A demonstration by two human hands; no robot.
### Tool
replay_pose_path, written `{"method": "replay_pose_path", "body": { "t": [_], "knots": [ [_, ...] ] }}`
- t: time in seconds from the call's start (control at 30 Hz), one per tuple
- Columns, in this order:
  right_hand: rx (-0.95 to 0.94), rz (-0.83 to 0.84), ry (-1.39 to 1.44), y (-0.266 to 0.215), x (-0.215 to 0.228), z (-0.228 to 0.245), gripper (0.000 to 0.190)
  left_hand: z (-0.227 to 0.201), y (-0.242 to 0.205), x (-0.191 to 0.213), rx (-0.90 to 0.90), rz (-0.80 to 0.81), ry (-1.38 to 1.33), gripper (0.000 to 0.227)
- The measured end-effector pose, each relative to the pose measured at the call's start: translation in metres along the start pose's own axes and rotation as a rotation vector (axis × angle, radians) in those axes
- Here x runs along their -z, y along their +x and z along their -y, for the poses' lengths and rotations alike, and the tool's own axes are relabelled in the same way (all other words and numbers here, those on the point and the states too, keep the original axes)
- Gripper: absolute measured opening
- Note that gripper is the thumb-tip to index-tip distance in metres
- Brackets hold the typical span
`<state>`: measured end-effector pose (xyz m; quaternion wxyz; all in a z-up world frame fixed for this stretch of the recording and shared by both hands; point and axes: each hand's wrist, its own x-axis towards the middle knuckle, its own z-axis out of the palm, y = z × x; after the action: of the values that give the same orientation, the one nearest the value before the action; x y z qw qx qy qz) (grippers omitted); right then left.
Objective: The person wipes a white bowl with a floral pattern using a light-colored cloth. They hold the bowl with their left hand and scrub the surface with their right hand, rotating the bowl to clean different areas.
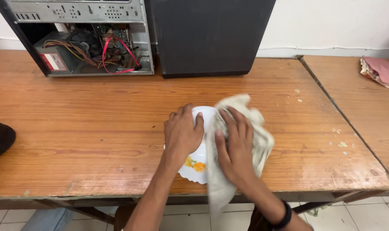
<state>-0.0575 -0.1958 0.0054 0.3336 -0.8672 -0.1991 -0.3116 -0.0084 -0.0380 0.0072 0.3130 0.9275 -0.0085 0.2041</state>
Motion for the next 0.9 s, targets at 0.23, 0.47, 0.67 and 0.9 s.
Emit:
{"method": "replay_pose_path", "body": {
  "t": [0.23, 0.47, 0.67, 0.9],
  "knots": [
    [-0.102, 0.329, 0.287, 0.076, -0.011, -0.043, 0.042, -0.009, 0.001, 0.015, 0.010, 0.154, -0.071, 0.041],
    [-0.401, 0.259, 0.513, 0.005, -0.008, -0.071, 0.058, -0.011, 0.001, 0.011, 0.084, 0.083, -0.108, 0.042],
    [-0.072, 0.109, 0.124, 0.001, 0.013, -0.015, 0.057, -0.010, 0.000, 0.012, 0.003, 0.057, -0.090, 0.041],
    [-0.018, 0.410, 0.157, 0.079, -0.015, -0.057, 0.047, -0.006, 0.001, 0.012, -0.028, 0.085, -0.092, 0.039]
  ]
}}
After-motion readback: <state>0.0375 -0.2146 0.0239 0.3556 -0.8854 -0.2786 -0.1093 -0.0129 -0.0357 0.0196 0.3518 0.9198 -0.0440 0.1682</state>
